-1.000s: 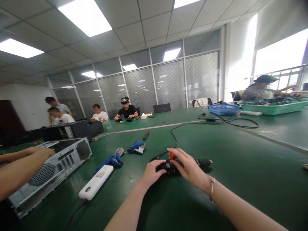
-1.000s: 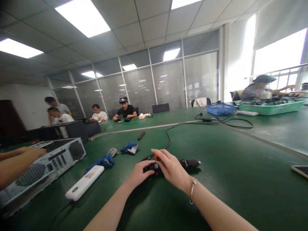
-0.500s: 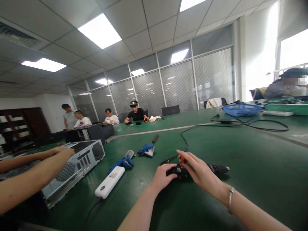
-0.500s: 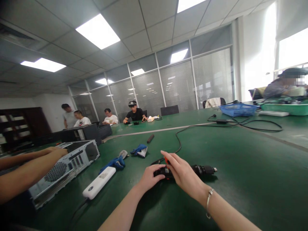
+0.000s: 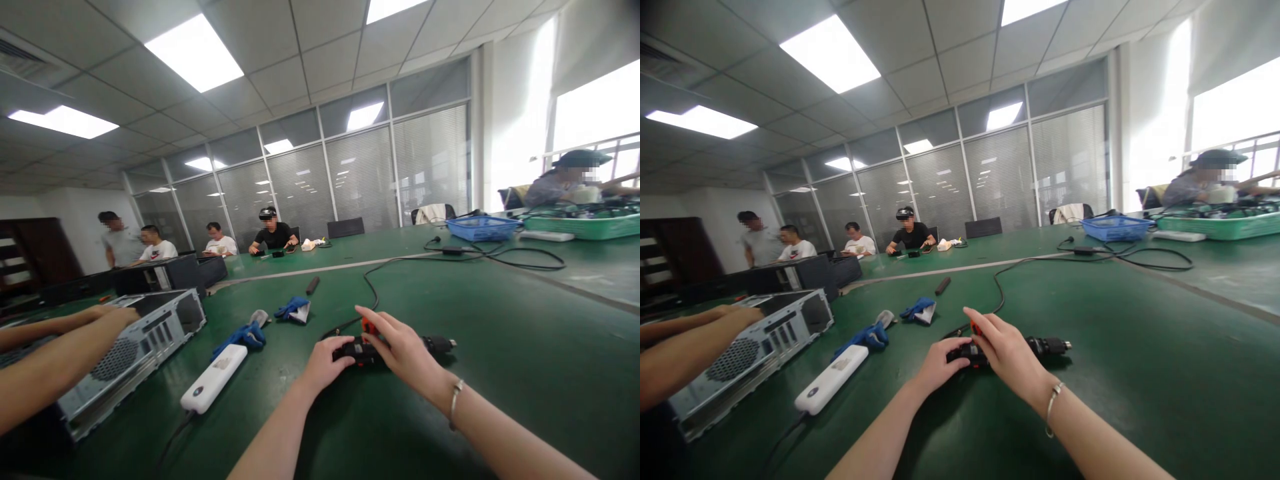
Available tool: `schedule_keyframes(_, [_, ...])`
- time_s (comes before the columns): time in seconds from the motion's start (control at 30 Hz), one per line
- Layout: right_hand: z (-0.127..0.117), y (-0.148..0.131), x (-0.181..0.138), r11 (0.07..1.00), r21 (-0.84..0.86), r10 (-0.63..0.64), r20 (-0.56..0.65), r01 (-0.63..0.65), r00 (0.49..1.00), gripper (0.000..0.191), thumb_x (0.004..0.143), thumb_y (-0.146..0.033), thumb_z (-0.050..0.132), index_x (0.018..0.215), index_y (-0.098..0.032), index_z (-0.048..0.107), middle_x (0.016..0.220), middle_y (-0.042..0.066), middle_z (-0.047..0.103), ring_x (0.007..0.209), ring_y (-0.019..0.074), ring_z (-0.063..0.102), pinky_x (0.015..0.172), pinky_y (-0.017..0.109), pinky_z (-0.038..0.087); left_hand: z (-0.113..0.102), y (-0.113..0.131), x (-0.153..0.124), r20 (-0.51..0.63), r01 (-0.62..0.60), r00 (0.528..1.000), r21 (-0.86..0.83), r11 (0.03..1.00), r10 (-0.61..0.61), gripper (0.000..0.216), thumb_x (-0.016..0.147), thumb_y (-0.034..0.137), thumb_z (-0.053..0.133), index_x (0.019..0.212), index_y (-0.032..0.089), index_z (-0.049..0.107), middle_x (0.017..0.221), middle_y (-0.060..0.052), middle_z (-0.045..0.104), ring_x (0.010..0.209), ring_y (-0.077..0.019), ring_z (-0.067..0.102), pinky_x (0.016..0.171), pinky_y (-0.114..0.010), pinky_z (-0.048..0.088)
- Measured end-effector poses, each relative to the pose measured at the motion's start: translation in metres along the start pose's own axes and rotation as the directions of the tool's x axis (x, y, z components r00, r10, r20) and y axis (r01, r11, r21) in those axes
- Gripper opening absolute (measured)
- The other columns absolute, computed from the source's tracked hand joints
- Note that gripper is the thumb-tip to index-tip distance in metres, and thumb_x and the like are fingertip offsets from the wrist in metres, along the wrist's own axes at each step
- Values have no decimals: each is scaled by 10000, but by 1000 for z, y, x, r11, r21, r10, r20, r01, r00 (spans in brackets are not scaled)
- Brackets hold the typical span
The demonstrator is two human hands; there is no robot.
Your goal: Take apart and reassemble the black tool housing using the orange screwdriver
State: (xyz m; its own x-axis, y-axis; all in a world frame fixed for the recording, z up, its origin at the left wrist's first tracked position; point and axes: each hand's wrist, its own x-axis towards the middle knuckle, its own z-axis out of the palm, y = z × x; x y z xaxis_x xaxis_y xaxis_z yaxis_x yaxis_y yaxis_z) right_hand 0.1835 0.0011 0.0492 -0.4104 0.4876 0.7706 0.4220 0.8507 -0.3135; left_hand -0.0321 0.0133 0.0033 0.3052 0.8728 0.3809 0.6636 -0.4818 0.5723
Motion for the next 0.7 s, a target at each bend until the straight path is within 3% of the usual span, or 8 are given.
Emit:
schedule_keyframes(0.07, [1,2,-1,999,-27,34,-36,-35,999,488,940,-219,438,1420,-267,366,962,64,629,827,202,636,756,341,556,0,0,0,4,4,1000,4,1000,-4,437,758,239,710,1190,241,651,1210,-27,674,1109,-225,608,1023,-338,421])
schedule_keyframes(0.27, [0,-2,0,992,120,-39,1,39,999,491,934,-166,409,1412,-272,370,1175,77,615,1044,191,619,883,318,536,-1,0,0,13,-2,1000,-7,1000,2,438,768,232,697,1203,245,642,1216,-26,668,1119,-226,600,1016,-333,425])
schedule_keyframes(0.47, [3,-2,-1,1000,-2,8,-125,-9,992,374,917,-242,500,1289,-267,526,1057,79,602,919,200,628,778,315,553,0,-1,0,5,4,1000,-15,1000,-4,437,758,204,707,1189,246,649,1207,-21,673,1116,-224,605,1025,-333,423])
schedule_keyframes(0.7, [4,-2,-1,994,106,34,-78,-26,996,517,926,-200,458,1422,-281,338,1211,86,536,1075,208,570,920,349,503,0,-1,0,-6,-13,1000,-41,999,13,440,748,184,705,1179,261,658,1195,-18,680,1105,-232,613,1019,-349,431])
